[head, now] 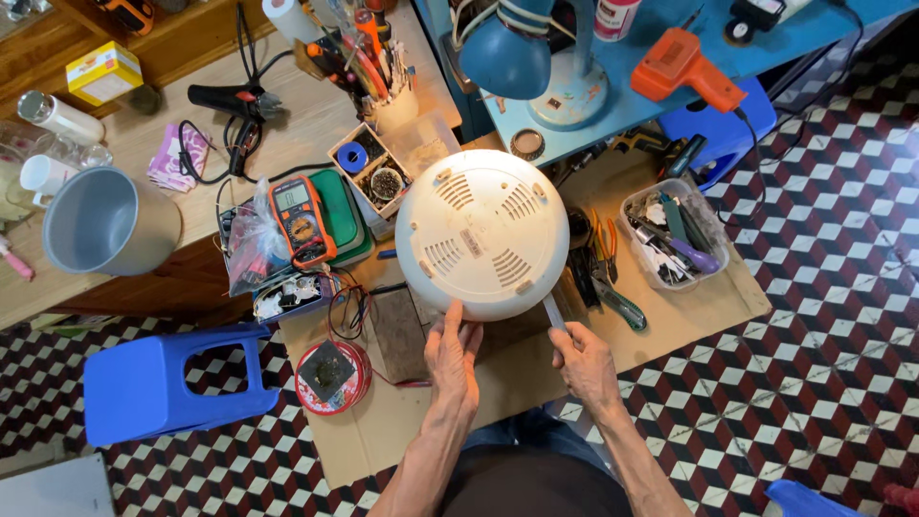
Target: The person uses a flathead screwdriver to pry open the casing of a white rice cooker on a workbench. They repeatedly insert the tool into seams around the body and bottom, rotate the cooker, and attempt to separate the shell from the base.
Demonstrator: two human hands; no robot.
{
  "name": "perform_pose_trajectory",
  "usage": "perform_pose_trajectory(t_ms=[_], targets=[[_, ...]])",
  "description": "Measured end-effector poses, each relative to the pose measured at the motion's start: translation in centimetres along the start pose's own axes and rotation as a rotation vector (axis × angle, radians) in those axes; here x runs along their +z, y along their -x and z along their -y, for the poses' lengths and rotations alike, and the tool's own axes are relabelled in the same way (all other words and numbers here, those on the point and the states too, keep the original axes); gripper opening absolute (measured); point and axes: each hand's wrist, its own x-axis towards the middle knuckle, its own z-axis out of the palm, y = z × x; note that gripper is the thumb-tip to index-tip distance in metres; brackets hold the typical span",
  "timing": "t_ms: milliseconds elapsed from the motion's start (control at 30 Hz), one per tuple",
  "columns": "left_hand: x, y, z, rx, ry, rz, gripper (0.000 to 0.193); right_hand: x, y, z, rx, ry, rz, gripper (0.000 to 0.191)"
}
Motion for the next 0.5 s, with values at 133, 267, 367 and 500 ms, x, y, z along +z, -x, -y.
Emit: perform_pose_trajectory(t_ms=[133,267,367,500], targets=[[-0.2,-0.9,-1.8,-0.012,-0.004,0.031,0.063,-0.8,-0.1,0.3,0.076,0.017,-0.001,0.024],[-0.8,-0.8,-3.4,0.049,-0.131,0.032,0.065,-2.8,-0.7,2.1,0.02,0.018,-0.139,0.031],[-0.4,-1.5,-5.7,0.253,-0.313,-0.113,0.068,-2.2,-4.6,6.1,-0.117,0.008,-0.131,0.039],[3.5,-4.6,-8.4,0.593,-0.593,-0.199,0.073,-1.3,-10.5,12.1,-0.176,0.142,-0.075,0.032]])
